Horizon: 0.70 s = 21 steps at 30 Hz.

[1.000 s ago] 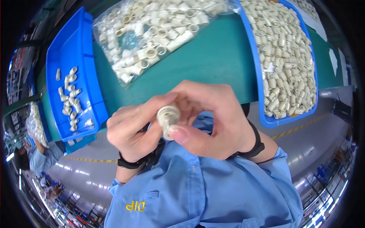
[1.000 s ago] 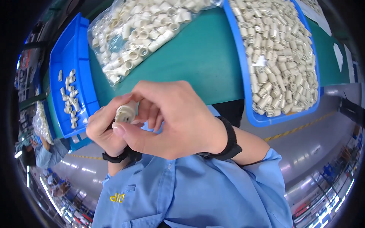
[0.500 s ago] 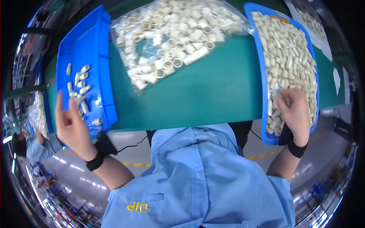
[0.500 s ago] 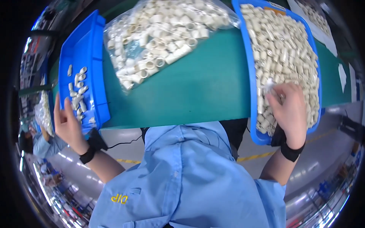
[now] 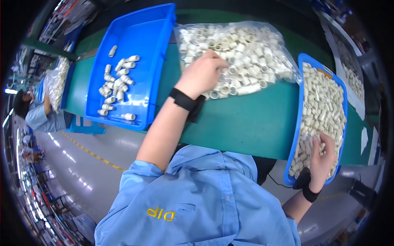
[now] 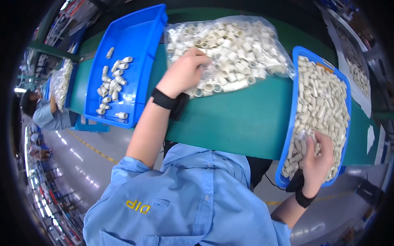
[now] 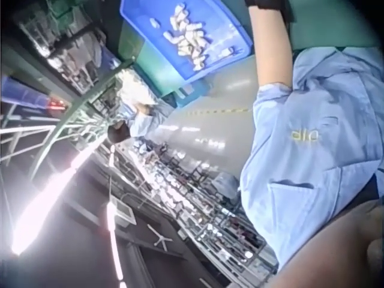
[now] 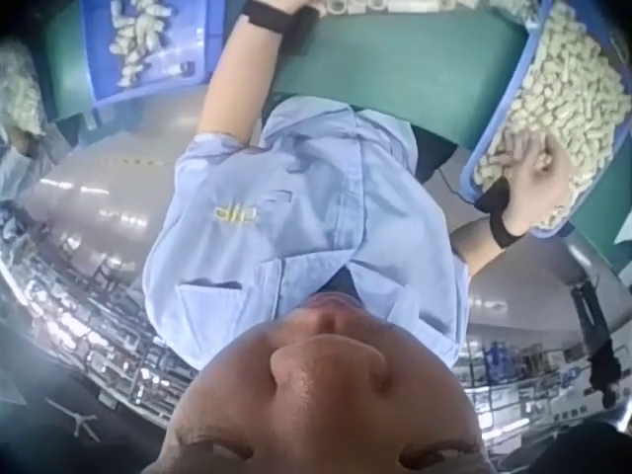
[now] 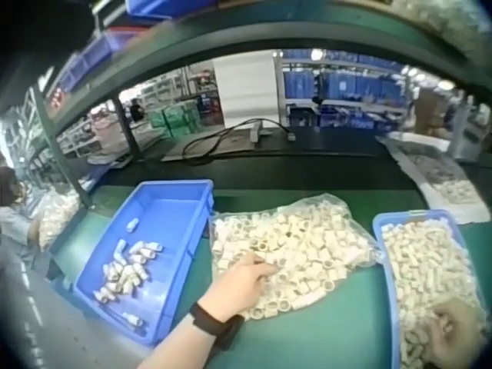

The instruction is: The person picks up a white plastic base and a cylindrical insert from separate trays, then slides the insert into the base and presses them together. After checking the fit, they place the completed unit into a blue bin and repeat the process.

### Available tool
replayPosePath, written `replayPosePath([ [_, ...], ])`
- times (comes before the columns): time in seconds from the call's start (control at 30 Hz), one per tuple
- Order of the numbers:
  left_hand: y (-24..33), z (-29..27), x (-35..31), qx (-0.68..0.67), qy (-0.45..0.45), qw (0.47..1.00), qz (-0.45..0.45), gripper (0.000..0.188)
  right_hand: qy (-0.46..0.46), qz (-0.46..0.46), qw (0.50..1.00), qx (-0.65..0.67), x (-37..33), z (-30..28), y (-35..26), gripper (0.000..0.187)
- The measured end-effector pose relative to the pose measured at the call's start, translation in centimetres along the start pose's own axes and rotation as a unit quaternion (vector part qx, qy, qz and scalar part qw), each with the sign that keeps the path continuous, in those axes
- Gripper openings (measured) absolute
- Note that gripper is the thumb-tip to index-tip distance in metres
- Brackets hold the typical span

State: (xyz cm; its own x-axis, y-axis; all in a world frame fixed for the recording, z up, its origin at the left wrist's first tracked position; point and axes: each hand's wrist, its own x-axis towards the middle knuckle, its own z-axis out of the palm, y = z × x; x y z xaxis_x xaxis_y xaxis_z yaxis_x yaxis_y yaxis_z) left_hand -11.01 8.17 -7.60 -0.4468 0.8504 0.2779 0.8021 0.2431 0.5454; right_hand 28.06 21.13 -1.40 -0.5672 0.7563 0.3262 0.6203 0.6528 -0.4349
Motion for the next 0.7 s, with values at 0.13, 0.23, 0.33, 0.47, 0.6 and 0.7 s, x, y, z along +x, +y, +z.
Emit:
replayPosePath([
  [0.13, -0.3, 0.1, 0.2, -0.014, -0.016, 1.000, 0.001, 0.018, 0.031, -0.029, 0.997, 0.059, 0.0, -0.9, -3.8, 0.015],
  [0.23, 0.2, -0.3, 0.2, 0.002, -0.022, 1.000, -0.016, 0.014, 0.030, -0.080, 0.989, 0.122, 0.0, -0.1, -5.5, 0.014],
  [0.33, 0.8, -1.3, 0.1, 0.020, -0.023, 0.999, -0.032, 0.013, -0.012, -0.118, 0.972, 0.205, 0.1, 0.7, -6.9, 0.016],
  [0.47, 1.3, -2.2, -1.3, -0.029, 0.032, 0.995, -0.090, 0.012, -0.019, -0.088, 0.947, 0.308, -0.4, 2.8, -9.3, 0.019],
  [0.6, 4.4, -4.1, -3.7, -0.168, 0.202, 0.964, -0.036, 0.027, -0.022, -0.072, 0.913, 0.400, -0.7, 4.5, -11.1, 0.024],
  [0.7, 6.2, -5.5, -6.7, -0.256, 0.189, 0.948, 0.027, 0.034, -0.043, -0.086, 0.898, 0.428, -0.7, 5.0, -12.2, 0.027],
])
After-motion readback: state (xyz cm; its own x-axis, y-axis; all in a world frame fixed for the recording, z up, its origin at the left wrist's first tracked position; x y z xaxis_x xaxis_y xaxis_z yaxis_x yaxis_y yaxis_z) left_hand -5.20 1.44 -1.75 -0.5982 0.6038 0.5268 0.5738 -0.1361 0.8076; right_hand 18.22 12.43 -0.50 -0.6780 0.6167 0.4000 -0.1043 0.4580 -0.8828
